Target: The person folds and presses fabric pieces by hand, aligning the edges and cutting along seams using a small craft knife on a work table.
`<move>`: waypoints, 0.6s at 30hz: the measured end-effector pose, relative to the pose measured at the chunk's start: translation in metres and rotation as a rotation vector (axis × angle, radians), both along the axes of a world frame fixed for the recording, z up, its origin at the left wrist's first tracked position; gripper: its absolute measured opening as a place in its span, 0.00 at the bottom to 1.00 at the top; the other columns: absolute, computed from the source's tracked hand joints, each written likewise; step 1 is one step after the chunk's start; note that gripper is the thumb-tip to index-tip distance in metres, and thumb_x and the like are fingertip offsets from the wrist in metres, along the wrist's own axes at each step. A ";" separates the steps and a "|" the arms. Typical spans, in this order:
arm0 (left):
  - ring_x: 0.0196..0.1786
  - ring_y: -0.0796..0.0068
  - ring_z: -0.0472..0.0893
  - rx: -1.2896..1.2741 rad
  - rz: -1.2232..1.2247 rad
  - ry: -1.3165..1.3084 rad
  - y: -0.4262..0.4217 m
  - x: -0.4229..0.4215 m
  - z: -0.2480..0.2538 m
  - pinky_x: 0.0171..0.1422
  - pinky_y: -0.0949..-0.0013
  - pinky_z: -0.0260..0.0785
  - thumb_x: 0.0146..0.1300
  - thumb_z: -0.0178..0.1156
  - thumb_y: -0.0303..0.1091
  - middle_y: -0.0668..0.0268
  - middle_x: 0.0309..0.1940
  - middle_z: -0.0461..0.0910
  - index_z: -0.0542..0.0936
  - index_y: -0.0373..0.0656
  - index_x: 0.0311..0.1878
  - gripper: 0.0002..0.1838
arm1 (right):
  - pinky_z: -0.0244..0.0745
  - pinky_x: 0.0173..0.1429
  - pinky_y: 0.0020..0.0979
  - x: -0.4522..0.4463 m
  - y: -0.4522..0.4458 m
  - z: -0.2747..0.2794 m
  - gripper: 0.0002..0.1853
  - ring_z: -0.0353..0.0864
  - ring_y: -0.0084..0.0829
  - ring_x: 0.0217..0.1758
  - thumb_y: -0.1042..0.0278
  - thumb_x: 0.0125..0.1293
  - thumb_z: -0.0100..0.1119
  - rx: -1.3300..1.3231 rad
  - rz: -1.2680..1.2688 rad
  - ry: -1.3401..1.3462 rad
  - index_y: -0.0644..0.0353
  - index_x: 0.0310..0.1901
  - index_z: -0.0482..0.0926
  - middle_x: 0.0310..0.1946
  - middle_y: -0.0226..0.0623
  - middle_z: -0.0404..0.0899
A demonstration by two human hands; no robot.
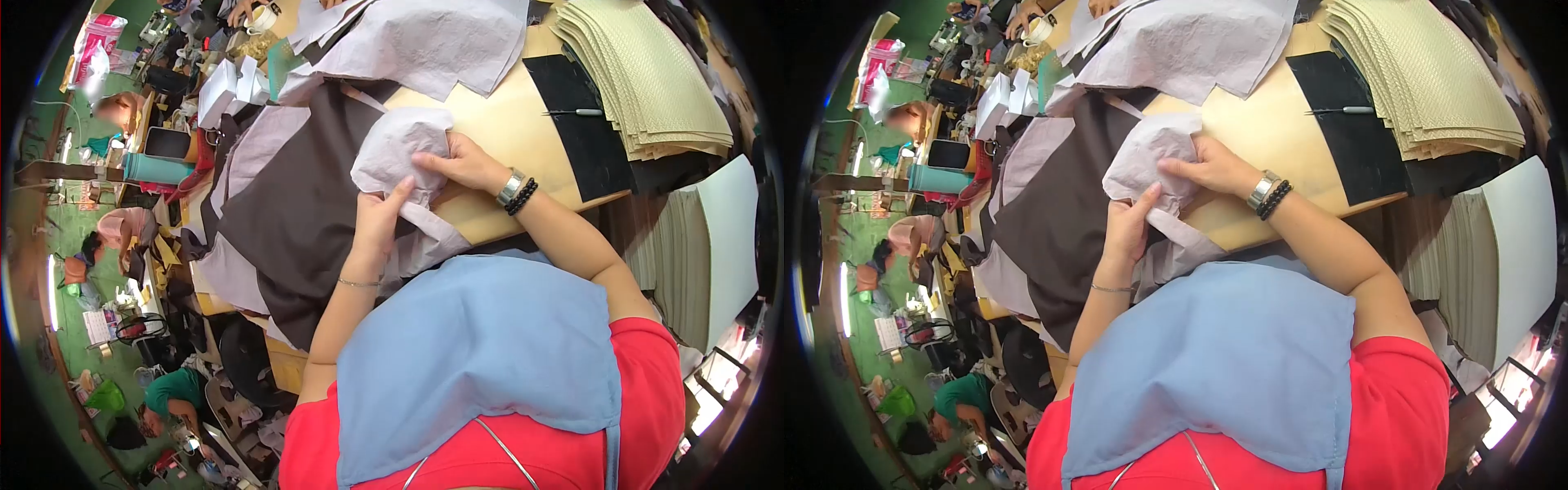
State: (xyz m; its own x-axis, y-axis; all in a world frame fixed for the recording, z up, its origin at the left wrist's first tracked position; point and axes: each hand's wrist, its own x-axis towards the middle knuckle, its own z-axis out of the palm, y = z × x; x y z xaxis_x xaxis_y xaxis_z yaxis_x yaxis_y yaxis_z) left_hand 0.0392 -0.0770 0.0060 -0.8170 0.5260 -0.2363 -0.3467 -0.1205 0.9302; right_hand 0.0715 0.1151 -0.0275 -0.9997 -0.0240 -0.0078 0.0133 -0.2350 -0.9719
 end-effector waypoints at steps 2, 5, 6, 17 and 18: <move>0.60 0.72 0.80 -0.025 0.018 -0.036 -0.003 -0.002 -0.001 0.64 0.67 0.72 0.68 0.66 0.28 0.60 0.61 0.79 0.73 0.35 0.67 0.25 | 0.79 0.58 0.30 0.004 0.011 0.002 0.22 0.83 0.25 0.53 0.62 0.68 0.70 0.177 0.171 0.059 0.67 0.57 0.79 0.51 0.37 0.85; 0.62 0.72 0.78 -0.052 0.031 -0.011 -0.007 -0.007 -0.014 0.65 0.68 0.72 0.68 0.66 0.27 0.60 0.61 0.79 0.72 0.34 0.68 0.26 | 0.82 0.52 0.29 0.001 0.017 -0.004 0.19 0.84 0.22 0.47 0.67 0.68 0.70 0.230 0.210 -0.074 0.65 0.57 0.79 0.49 0.35 0.86; 0.62 0.72 0.78 -0.068 0.038 -0.002 -0.008 -0.007 -0.015 0.65 0.68 0.72 0.68 0.66 0.27 0.60 0.61 0.79 0.72 0.34 0.68 0.26 | 0.83 0.52 0.29 0.002 0.017 -0.002 0.19 0.84 0.21 0.47 0.67 0.68 0.70 0.161 0.215 -0.100 0.65 0.57 0.79 0.49 0.35 0.86; 0.63 0.69 0.77 -0.069 -0.198 0.110 -0.015 -0.003 0.006 0.66 0.65 0.73 0.55 0.75 0.25 0.59 0.63 0.76 0.65 0.34 0.72 0.42 | 0.72 0.68 0.32 0.004 0.022 0.006 0.27 0.79 0.24 0.59 0.70 0.63 0.73 0.303 0.376 -0.017 0.64 0.62 0.75 0.56 0.36 0.83; 0.63 0.69 0.77 -0.061 -0.217 0.132 -0.013 -0.003 0.008 0.66 0.65 0.73 0.55 0.75 0.25 0.59 0.62 0.76 0.65 0.33 0.72 0.42 | 0.72 0.68 0.32 0.003 0.023 0.006 0.28 0.78 0.24 0.59 0.69 0.63 0.74 0.319 0.392 -0.025 0.64 0.63 0.75 0.56 0.35 0.83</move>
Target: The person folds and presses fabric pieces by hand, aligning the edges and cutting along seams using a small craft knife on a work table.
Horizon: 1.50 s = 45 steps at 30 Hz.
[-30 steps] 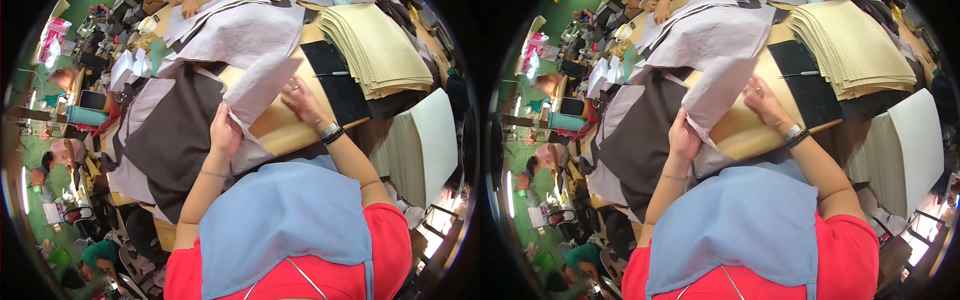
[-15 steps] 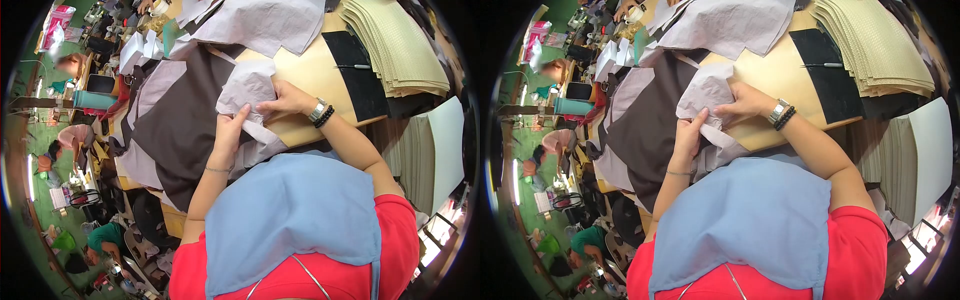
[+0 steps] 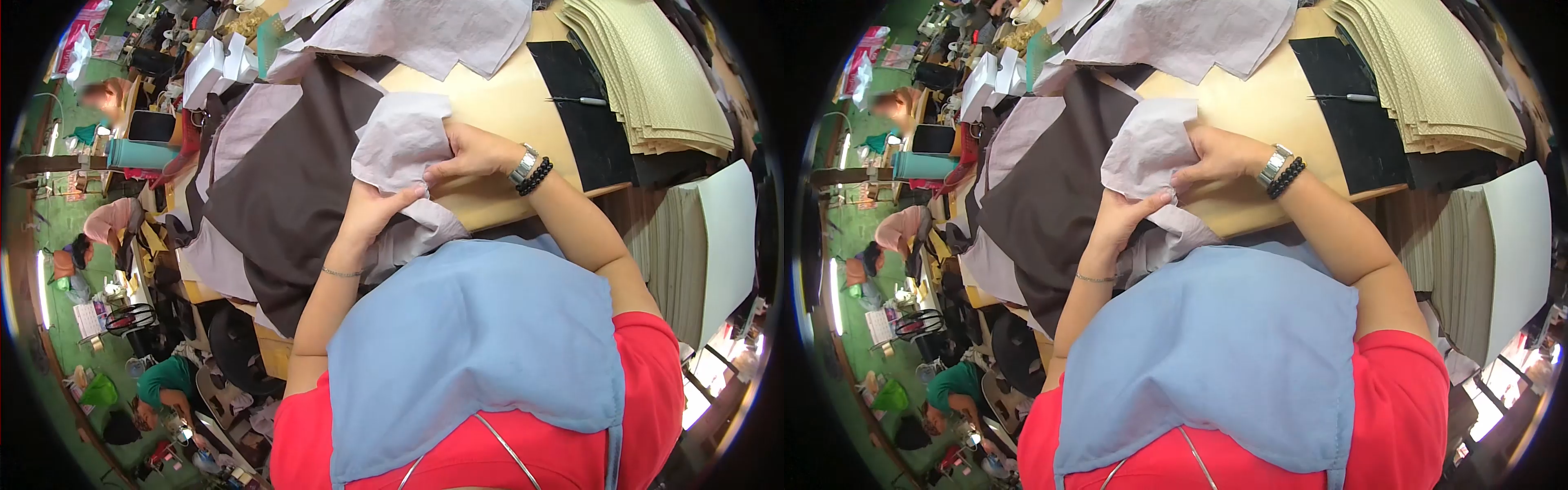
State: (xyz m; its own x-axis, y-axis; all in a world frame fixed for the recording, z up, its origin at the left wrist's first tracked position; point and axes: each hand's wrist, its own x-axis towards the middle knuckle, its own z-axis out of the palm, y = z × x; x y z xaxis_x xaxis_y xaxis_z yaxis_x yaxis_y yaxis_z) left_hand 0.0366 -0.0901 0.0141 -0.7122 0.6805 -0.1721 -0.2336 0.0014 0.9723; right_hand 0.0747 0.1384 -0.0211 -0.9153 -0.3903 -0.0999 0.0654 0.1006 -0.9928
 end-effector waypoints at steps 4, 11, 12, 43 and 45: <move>0.61 0.70 0.78 -0.083 -0.059 -0.025 -0.005 -0.004 0.004 0.66 0.66 0.72 0.55 0.75 0.25 0.59 0.61 0.77 0.67 0.32 0.70 0.40 | 0.73 0.67 0.31 -0.003 0.005 0.002 0.31 0.78 0.24 0.59 0.67 0.62 0.75 0.049 0.019 -0.032 0.63 0.65 0.73 0.57 0.35 0.82; 0.55 0.73 0.81 -0.154 -0.063 -0.171 -0.015 -0.009 0.017 0.60 0.68 0.75 0.56 0.76 0.27 0.62 0.55 0.81 0.71 0.33 0.67 0.36 | 0.73 0.67 0.33 0.014 -0.009 0.019 0.30 0.79 0.29 0.60 0.62 0.64 0.74 -0.228 -0.183 -0.034 0.65 0.64 0.75 0.58 0.39 0.82; 0.55 0.73 0.81 -0.145 -0.063 -0.199 -0.015 -0.006 0.021 0.60 0.68 0.76 0.57 0.76 0.27 0.62 0.55 0.81 0.71 0.33 0.67 0.35 | 0.72 0.68 0.33 0.015 -0.010 0.017 0.31 0.79 0.29 0.60 0.62 0.64 0.74 -0.238 -0.170 -0.067 0.64 0.65 0.74 0.59 0.39 0.81; 0.56 0.72 0.81 -0.023 -0.010 -0.102 -0.009 0.022 0.031 0.60 0.68 0.75 0.62 0.72 0.28 0.60 0.55 0.82 0.73 0.31 0.63 0.28 | 0.73 0.69 0.34 0.036 -0.032 0.034 0.45 0.75 0.29 0.66 0.69 0.56 0.79 -0.395 -0.353 -0.061 0.64 0.72 0.63 0.64 0.39 0.75; 0.55 0.73 0.82 -0.123 -0.017 0.129 -0.008 0.028 0.030 0.59 0.69 0.75 0.61 0.72 0.29 0.60 0.52 0.83 0.74 0.32 0.62 0.28 | 0.74 0.67 0.34 0.033 -0.032 0.035 0.39 0.77 0.28 0.63 0.70 0.59 0.77 -0.395 -0.376 -0.016 0.63 0.70 0.67 0.61 0.37 0.78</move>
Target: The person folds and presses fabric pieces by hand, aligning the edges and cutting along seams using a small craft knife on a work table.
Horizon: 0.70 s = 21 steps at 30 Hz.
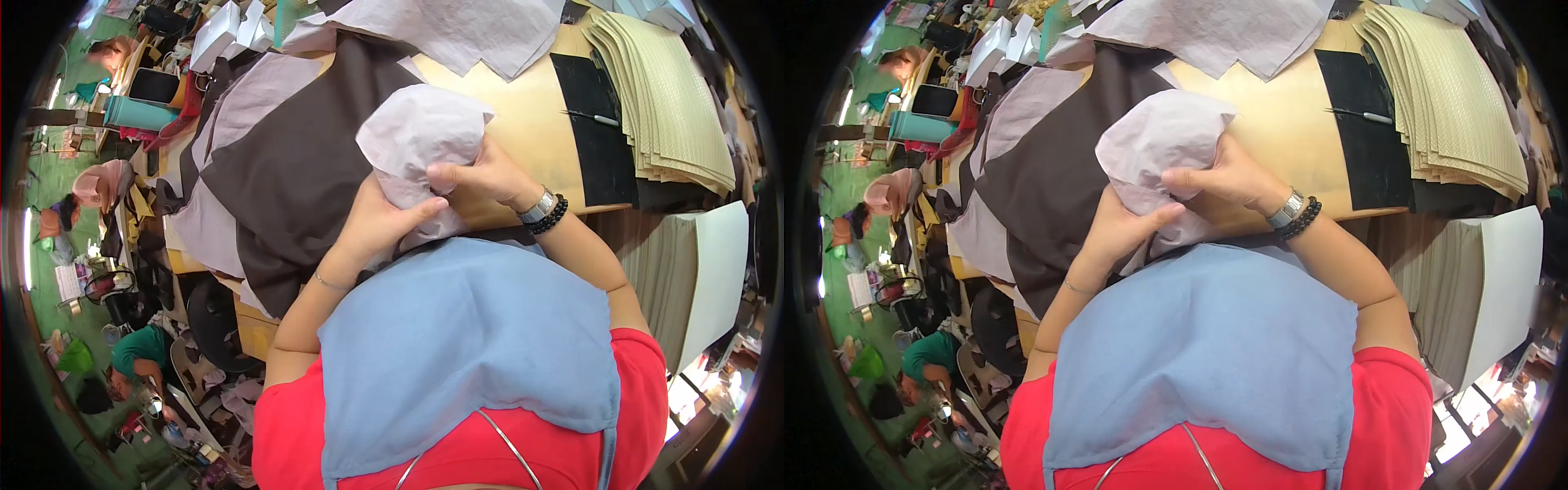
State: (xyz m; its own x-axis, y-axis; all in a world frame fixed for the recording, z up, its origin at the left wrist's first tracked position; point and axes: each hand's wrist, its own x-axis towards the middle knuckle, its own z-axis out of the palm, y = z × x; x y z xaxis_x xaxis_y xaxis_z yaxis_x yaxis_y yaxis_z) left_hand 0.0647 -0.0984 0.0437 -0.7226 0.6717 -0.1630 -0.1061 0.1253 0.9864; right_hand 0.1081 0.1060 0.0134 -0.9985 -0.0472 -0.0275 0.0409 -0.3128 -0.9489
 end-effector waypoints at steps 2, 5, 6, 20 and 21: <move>0.50 0.77 0.82 -0.090 0.049 0.191 0.002 0.007 -0.009 0.55 0.72 0.74 0.60 0.72 0.31 0.62 0.47 0.85 0.76 0.32 0.58 0.25 | 0.75 0.65 0.32 -0.004 0.002 0.005 0.32 0.79 0.26 0.60 0.71 0.62 0.75 0.002 -0.036 -0.001 0.63 0.66 0.72 0.57 0.36 0.81; 0.47 0.79 0.81 -0.072 0.128 0.147 0.001 -0.003 -0.006 0.53 0.72 0.75 0.62 0.70 0.31 0.62 0.44 0.85 0.78 0.32 0.54 0.20 | 0.77 0.61 0.31 -0.007 0.005 0.014 0.24 0.81 0.25 0.56 0.72 0.66 0.70 -0.005 -0.151 0.029 0.64 0.62 0.76 0.53 0.34 0.83; 0.46 0.82 0.80 -0.096 0.097 0.153 -0.002 -0.008 0.001 0.53 0.72 0.74 0.66 0.66 0.28 0.65 0.43 0.85 0.80 0.32 0.51 0.14 | 0.77 0.62 0.30 -0.007 0.005 0.018 0.24 0.81 0.25 0.56 0.72 0.66 0.70 -0.001 -0.196 0.017 0.65 0.62 0.76 0.54 0.34 0.83; 0.54 0.77 0.83 0.348 -0.069 -0.614 -0.019 -0.037 0.029 0.61 0.71 0.75 0.73 0.57 0.33 0.62 0.55 0.83 0.76 0.33 0.63 0.20 | 0.71 0.67 0.33 0.022 0.003 0.027 0.20 0.76 0.27 0.64 0.69 0.74 0.61 -0.127 -0.503 -0.066 0.62 0.64 0.73 0.61 0.36 0.78; 0.53 0.77 0.83 0.337 -0.033 -0.617 -0.016 -0.034 0.027 0.60 0.71 0.75 0.73 0.58 0.34 0.63 0.54 0.84 0.77 0.33 0.62 0.20 | 0.71 0.67 0.33 0.025 0.003 0.025 0.20 0.76 0.27 0.64 0.69 0.74 0.61 -0.120 -0.522 -0.053 0.62 0.64 0.73 0.61 0.36 0.77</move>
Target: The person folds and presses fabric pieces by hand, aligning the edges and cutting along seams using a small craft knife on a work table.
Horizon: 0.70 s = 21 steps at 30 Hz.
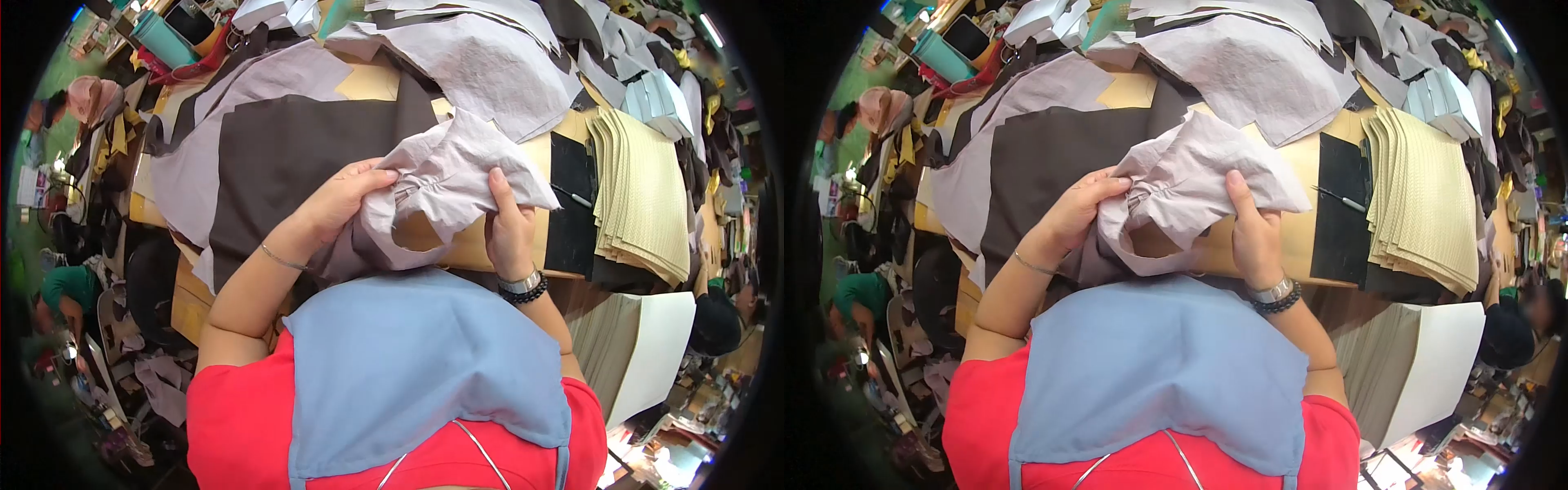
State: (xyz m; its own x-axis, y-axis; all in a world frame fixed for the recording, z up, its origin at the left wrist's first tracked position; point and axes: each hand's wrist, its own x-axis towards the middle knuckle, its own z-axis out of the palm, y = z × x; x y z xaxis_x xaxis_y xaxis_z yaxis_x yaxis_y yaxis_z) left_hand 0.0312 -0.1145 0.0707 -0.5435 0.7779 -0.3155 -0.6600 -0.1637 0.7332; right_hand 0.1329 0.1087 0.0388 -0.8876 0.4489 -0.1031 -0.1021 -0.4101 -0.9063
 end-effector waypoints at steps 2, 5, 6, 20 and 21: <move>0.50 0.80 0.83 -0.066 0.002 0.055 0.007 0.011 0.007 0.59 0.72 0.74 0.71 0.62 0.34 0.66 0.50 0.85 0.79 0.35 0.60 0.19 | 0.71 0.67 0.33 0.004 -0.003 -0.002 0.19 0.76 0.27 0.64 0.68 0.74 0.60 0.019 -0.042 0.022 0.61 0.64 0.74 0.61 0.36 0.77; 0.49 0.82 0.82 -0.165 -0.051 0.217 0.008 0.017 0.001 0.58 0.74 0.74 0.69 0.66 0.33 0.68 0.48 0.85 0.82 0.37 0.57 0.17 | 0.71 0.68 0.34 0.002 0.001 -0.001 0.18 0.76 0.28 0.64 0.64 0.77 0.57 -0.049 -0.070 0.031 0.61 0.64 0.73 0.61 0.36 0.77; 0.49 0.82 0.82 -0.130 -0.049 0.212 0.009 0.017 -0.003 0.57 0.74 0.74 0.69 0.66 0.33 0.68 0.48 0.85 0.82 0.37 0.57 0.17 | 0.71 0.68 0.34 0.002 0.002 -0.001 0.18 0.76 0.29 0.64 0.64 0.77 0.56 -0.077 -0.074 0.037 0.60 0.64 0.73 0.61 0.36 0.77; 0.44 0.75 0.80 -0.600 -0.177 0.946 -0.016 0.044 0.001 0.52 0.70 0.72 0.66 0.58 0.26 0.59 0.43 0.82 0.79 0.35 0.51 0.12 | 0.78 0.61 0.34 -0.004 0.071 0.016 0.15 0.82 0.27 0.56 0.64 0.75 0.59 -0.097 -0.234 0.228 0.60 0.58 0.79 0.53 0.33 0.83; 0.41 0.75 0.79 -0.643 -0.202 0.897 -0.023 0.044 0.003 0.48 0.70 0.72 0.67 0.57 0.27 0.58 0.43 0.82 0.79 0.36 0.51 0.11 | 0.78 0.62 0.34 -0.002 0.074 0.020 0.15 0.82 0.27 0.56 0.64 0.75 0.59 -0.048 -0.230 0.257 0.60 0.58 0.79 0.54 0.33 0.83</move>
State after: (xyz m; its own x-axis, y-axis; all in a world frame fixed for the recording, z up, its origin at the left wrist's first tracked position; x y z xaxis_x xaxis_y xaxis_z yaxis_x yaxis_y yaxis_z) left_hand 0.0749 -0.1380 0.0740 -0.6582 0.7110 -0.2476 0.1782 0.4667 0.8663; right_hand 0.1305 0.1828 0.0589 -0.7636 0.6401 0.0851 -0.4192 -0.3911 -0.8193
